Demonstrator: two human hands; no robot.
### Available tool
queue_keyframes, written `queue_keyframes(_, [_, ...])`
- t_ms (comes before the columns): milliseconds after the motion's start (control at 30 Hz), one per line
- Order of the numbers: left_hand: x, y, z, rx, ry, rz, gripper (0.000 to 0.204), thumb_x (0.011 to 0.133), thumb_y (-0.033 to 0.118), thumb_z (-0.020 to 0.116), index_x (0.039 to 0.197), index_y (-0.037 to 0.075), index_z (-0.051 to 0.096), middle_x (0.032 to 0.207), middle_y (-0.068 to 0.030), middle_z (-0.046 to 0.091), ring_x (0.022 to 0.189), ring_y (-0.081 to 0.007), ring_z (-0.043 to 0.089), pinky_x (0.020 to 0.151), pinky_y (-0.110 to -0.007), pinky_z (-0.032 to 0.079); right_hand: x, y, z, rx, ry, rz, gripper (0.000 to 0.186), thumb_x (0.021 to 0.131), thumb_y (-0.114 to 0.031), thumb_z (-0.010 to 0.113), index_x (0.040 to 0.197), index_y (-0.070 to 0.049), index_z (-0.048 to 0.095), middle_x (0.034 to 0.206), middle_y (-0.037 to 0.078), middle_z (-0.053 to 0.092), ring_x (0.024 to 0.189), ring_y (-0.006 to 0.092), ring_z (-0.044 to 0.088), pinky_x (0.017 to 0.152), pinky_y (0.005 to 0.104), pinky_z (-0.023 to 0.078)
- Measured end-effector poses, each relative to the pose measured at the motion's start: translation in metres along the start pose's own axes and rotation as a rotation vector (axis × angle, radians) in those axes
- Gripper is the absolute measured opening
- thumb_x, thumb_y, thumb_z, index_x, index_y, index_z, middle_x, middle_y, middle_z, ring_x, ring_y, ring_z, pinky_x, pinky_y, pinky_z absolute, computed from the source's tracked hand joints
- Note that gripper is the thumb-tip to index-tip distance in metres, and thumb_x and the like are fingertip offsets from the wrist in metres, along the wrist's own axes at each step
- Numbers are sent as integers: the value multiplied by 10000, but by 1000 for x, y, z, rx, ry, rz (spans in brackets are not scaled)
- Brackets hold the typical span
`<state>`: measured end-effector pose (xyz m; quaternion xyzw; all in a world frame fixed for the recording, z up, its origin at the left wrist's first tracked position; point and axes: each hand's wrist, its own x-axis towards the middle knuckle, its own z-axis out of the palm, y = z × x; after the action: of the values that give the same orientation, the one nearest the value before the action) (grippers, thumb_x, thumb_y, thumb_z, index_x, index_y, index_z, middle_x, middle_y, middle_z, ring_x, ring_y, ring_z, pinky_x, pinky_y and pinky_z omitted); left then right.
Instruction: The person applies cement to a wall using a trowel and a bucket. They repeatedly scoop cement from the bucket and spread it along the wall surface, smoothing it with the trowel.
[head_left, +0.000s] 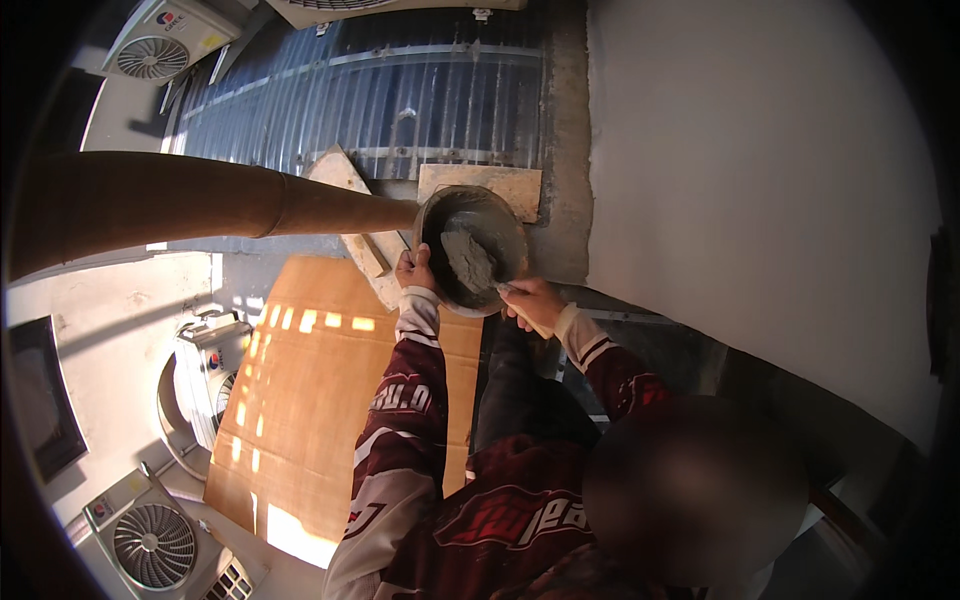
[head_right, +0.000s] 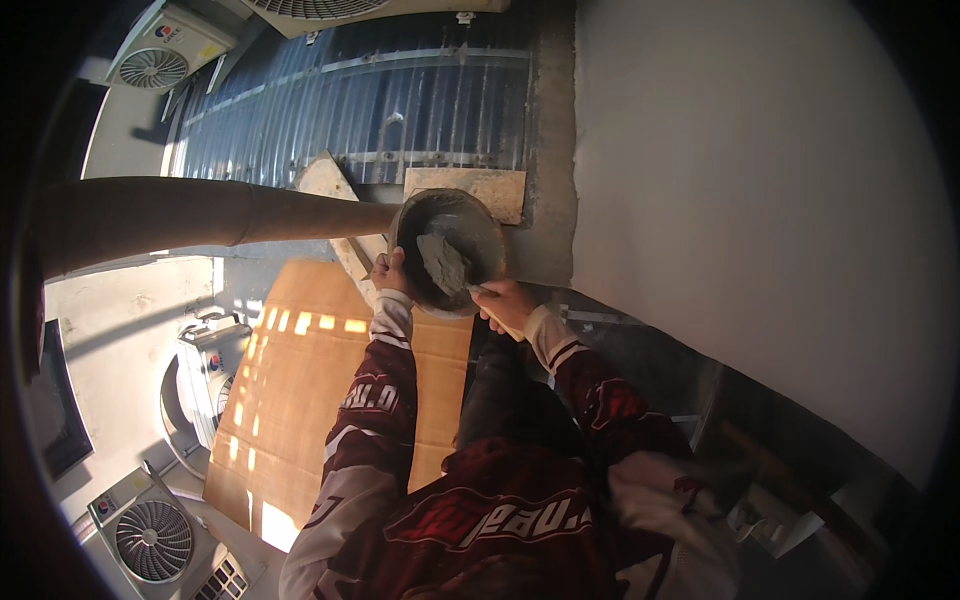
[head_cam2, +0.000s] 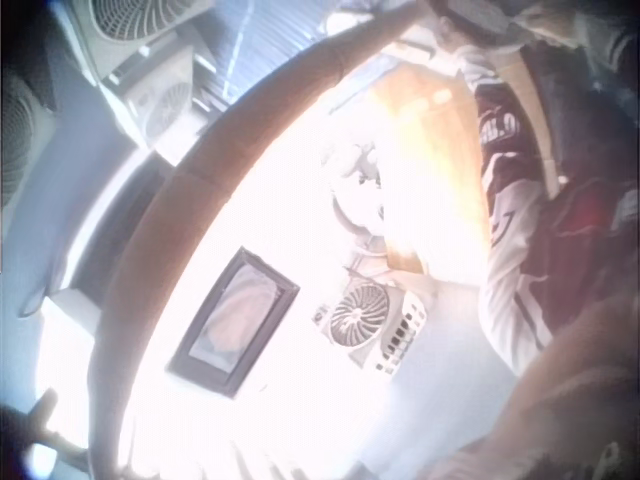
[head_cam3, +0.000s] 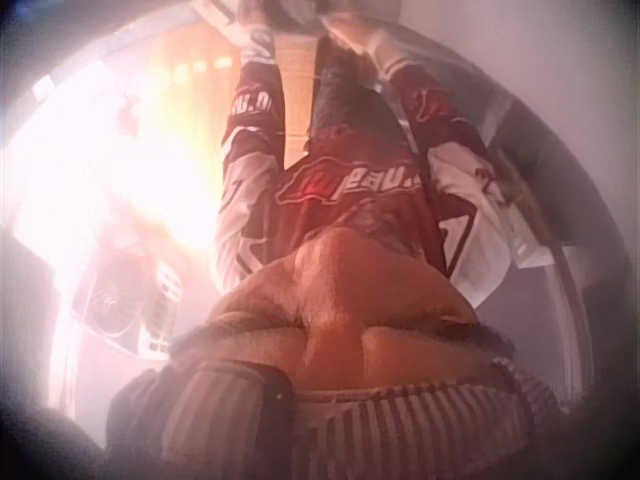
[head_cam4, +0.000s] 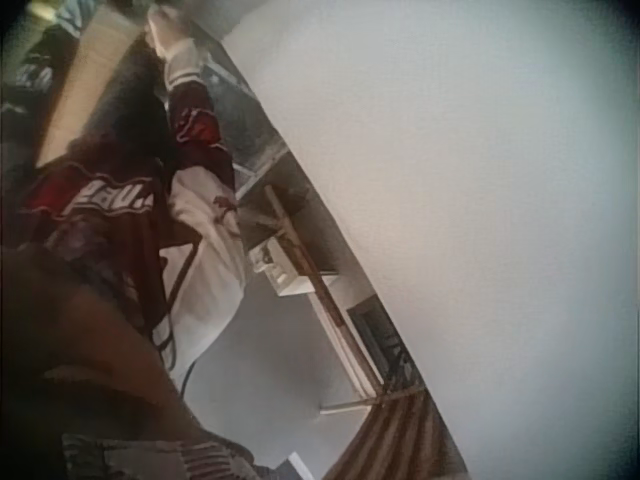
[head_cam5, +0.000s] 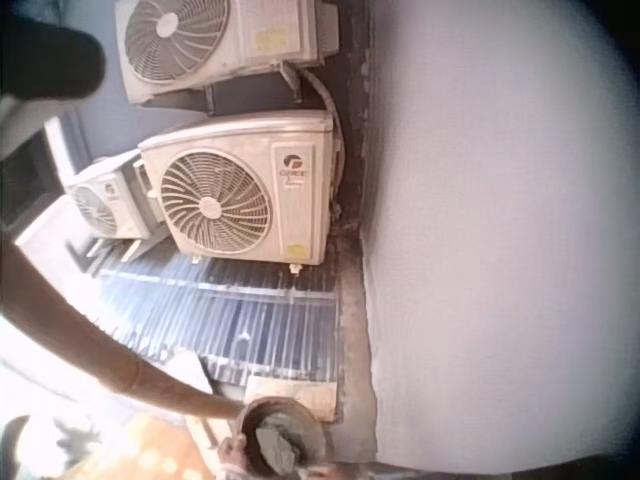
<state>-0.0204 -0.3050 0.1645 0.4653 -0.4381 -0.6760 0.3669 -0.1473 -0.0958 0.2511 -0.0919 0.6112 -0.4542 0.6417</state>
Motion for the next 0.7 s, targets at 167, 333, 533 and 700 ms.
queue_keyframes(167, [13, -4, -25, 62, 27, -3, 273, 851, 159, 708, 667, 90, 519, 657, 40, 532, 576, -65, 414, 537, -233, 374, -21, 11, -3, 155, 118, -115, 269, 937, -274, 586, 1014, -17, 608, 723, 29, 579, 501, 101, 534, 431, 260, 449])
queue_keyframes(333, [20, -11, -39, 86, 22, 21, 303, 859, 160, 703, 648, 118, 490, 642, 39, 530, 571, -67, 424, 542, -238, 382, -21, 26, -25, 596, 245, -93, 361, 954, -351, 536, 1067, -11, 578, 729, 28, 561, 536, 106, 534, 453, 265, 453])
queue_keyframes(533, [6, -10, -7, 135, -17, 27, 319, 855, 172, 704, 643, 109, 474, 619, 47, 491, 562, -61, 373, 517, -239, 343, 23, 96, -115, 1164, 306, -164, 455, 977, -396, 470, 1151, 22, 511, 764, 45, 542, 570, 120, 514, 506, 277, 450])
queue_keyframes(700, [11, -2, -17, 126, 20, 25, 334, 843, 190, 711, 635, 99, 465, 606, 55, 460, 561, -62, 344, 506, -245, 321, -10, 112, -79, 1094, 340, -107, 433, 965, -397, 480, 1127, 2, 527, 756, 37, 554, 564, 131, 519, 479, 286, 443])
